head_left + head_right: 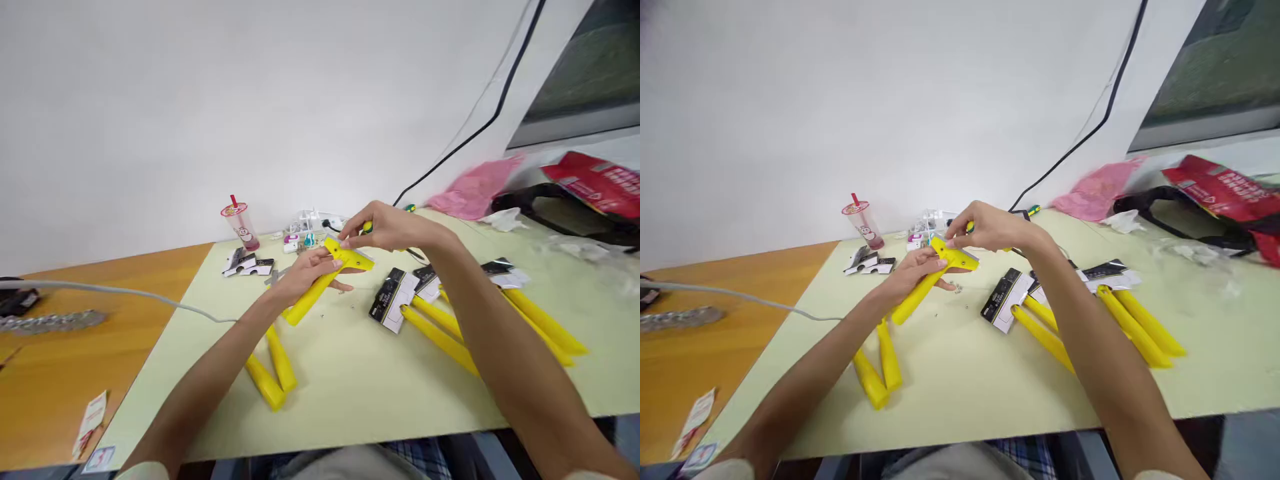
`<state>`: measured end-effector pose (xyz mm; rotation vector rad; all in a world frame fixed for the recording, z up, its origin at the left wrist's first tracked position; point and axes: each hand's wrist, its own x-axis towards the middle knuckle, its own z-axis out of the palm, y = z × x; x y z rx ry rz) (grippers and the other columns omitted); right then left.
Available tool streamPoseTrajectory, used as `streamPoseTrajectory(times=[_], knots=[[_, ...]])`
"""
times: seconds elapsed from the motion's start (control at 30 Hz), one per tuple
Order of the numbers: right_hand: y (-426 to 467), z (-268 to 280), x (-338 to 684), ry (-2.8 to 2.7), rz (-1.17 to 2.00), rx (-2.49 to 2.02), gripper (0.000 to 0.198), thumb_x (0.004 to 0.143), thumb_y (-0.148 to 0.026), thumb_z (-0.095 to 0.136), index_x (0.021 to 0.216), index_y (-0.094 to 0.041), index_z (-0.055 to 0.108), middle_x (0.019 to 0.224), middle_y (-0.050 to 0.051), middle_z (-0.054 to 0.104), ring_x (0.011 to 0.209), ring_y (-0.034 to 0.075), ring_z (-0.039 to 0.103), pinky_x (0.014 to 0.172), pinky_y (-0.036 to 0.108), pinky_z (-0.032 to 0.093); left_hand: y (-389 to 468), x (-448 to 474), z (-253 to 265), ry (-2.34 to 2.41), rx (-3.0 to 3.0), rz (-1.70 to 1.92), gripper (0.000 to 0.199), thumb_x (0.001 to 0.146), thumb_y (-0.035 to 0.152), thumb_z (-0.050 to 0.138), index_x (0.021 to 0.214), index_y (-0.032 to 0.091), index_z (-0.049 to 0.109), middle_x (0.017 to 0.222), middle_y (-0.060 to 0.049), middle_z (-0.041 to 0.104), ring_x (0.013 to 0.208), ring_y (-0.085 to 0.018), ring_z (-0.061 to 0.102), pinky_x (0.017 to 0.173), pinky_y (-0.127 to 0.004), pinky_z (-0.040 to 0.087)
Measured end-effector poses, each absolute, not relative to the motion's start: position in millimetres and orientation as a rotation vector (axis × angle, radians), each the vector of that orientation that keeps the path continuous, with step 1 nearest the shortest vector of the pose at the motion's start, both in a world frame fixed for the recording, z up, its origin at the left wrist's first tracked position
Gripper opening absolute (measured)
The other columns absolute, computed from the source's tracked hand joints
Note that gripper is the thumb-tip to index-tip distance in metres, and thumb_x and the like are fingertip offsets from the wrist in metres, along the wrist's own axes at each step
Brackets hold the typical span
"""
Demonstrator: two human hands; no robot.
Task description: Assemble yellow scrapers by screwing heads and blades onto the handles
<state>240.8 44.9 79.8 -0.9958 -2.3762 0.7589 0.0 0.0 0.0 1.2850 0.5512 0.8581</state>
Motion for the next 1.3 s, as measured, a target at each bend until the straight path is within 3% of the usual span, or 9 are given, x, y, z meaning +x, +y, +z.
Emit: streamPoseTrajectory(times=[0.2,0.47,0.67,0.8,0.9,1.03,1.13,1.3], knots=[[42,82,239,-2.393,0.779,-1.101,0.033,0.090,-0.052,0.082,0.106,-0.024,0.091,0.083,0.003,0.078,0.055,0.012,0.052,0.049,0.026,0.037,-3,2,-2,0.574,1.332,0.846,0.045,0.096,0.042,0.085,0.127,0.013,0.070,0.147,-0.025,0.072,0.137,-0.045,0.070,0.079,-0.036,0.073],[37,79,228,-2.486,0.613,-1.015,0.036,0.094,-0.047,0.080,0.120,-0.024,0.090,0.110,0.007,0.085,0.084,0.022,0.073,0.072,0.031,0.056,-16,-9,-5,0.694,1.257,0.978,0.047,0.096,0.043,0.084,0.130,0.015,0.069,0.145,-0.022,0.072,0.124,-0.041,0.079,0.060,-0.026,0.068],[29,65,200,-2.669,0.690,-0.869,0.037,0.104,-0.039,0.070,0.134,-0.024,0.084,0.113,0.007,0.086,0.080,0.020,0.074,0.076,0.031,0.053,-41,-32,-22,0.830,1.125,1.093,0.046,0.092,0.041,0.087,0.124,0.016,0.068,0.133,-0.018,0.076,0.105,-0.030,0.084,0.051,-0.020,0.060],[21,57,187,-2.616,0.595,-0.865,0.045,0.104,-0.050,0.069,0.139,-0.022,0.079,0.124,0.012,0.081,0.102,0.028,0.075,0.090,0.037,0.055,-52,-46,-34,0.849,1.000,1.129,0.043,0.088,0.038,0.091,0.118,0.017,0.067,0.119,-0.012,0.078,0.089,-0.021,0.082,0.049,-0.019,0.058],[15,55,189,-2.354,0.430,-0.911,0.046,0.102,-0.047,0.067,0.141,-0.023,0.074,0.130,0.014,0.074,0.114,0.032,0.069,0.100,0.044,0.054,-55,-56,-43,0.850,0.926,1.138,0.042,0.088,0.034,0.091,0.120,0.018,0.067,0.123,-0.010,0.075,0.085,-0.016,0.079,0.049,-0.018,0.057],[7,53,203,-2.175,0.502,-1.027,0.052,0.096,-0.028,0.061,0.148,-0.025,0.059,0.135,0.013,0.064,0.099,0.026,0.066,0.086,0.041,0.057,-56,-68,-55,0.872,0.790,1.183,0.040,0.084,0.030,0.094,0.111,0.019,0.067,0.122,-0.007,0.074,0.087,-0.013,0.077,0.049,-0.016,0.055],[2,45,209,-2.202,0.510,-1.079,0.047,0.097,-0.026,0.057,0.144,-0.023,0.055,0.137,0.014,0.063,0.094,0.025,0.065,0.084,0.041,0.055,-55,-71,-62,0.865,0.706,1.233,0.039,0.082,0.028,0.096,0.105,0.020,0.066,0.114,-0.003,0.074,0.086,-0.012,0.076,0.052,-0.015,0.054],[3,23,204,-2.440,0.504,-1.019,0.024,0.106,-0.031,0.050,0.127,-0.023,0.060,0.132,0.015,0.067,0.114,0.030,0.066,0.100,0.045,0.053,-55,-71,-61,0.828,0.728,1.249,0.042,0.081,0.029,0.096,0.109,0.021,0.066,0.121,-0.005,0.075,0.090,-0.014,0.078,0.054,-0.017,0.055]])
